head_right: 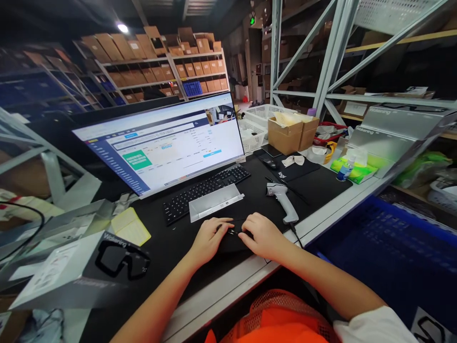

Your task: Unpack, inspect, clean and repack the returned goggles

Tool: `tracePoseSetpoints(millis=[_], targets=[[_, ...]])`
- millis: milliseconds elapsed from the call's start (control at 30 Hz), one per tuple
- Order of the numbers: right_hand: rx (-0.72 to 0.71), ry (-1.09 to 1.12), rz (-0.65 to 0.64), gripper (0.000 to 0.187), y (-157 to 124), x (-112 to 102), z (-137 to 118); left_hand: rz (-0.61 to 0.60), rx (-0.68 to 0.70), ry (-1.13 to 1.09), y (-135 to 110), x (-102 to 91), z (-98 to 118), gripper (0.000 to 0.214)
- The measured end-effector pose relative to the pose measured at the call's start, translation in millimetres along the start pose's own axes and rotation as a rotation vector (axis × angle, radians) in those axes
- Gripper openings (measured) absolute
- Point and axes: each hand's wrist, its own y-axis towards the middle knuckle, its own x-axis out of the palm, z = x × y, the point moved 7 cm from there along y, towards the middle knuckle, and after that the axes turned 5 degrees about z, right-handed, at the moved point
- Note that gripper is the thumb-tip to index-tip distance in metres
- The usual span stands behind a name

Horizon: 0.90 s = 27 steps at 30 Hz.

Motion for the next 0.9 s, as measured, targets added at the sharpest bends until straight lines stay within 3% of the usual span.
tracePoseSetpoints(millis=[133,200,300,400,533,633,733,833,900], targets=[[-0.012,-0.264,-0.059,0.021,-3.6,15.9,-15.6,0.114,-0.002,-0.054,-4.9,-0.6,2.5,0.041],[-0.074,-0.291,-0.081,0.027,-1.6,17.6,-17.1,0.143,0.01,-0.064,-9.8,-7.2,3.1,0.043],[-0.158,-0.144,-0.106,0.037,-0.8,2.7,1.0,0.333,-0.034,-0.087,-25.2,-40.9,-2.5,0.044],[-0.139,0.031,-0.049,0.043,-1.9,-23.1,25.4,0.571,-0.067,-0.181,-48.1,-71.7,-0.5,0.045],[-0.15,0.013,0.011,0.04,-0.7,-24.5,11.7,0.748,-0.06,-0.365,-59.6,-64.4,19.1,0.044],[-0.206,-0.009,0.05,0.04,-0.9,-11.6,-14.1,0.882,-0.082,-0.272,-57.0,-58.0,19.3,0.047],[-0.315,0.024,0.079,0.048,-7.3,-7.1,-23.1,0.84,-0.166,-0.163,-55.0,-58.3,-9.8,0.045],[-0.394,0.015,0.059,0.05,-15.4,-2.8,-17.0,0.618,-0.266,-0.106,-57.9,-50.0,-44.2,0.039],[-0.362,-0.016,0.027,0.05,-16.1,4.2,-12.4,0.545,-0.263,-0.128,-63.2,-43.2,-51.8,0.032]])
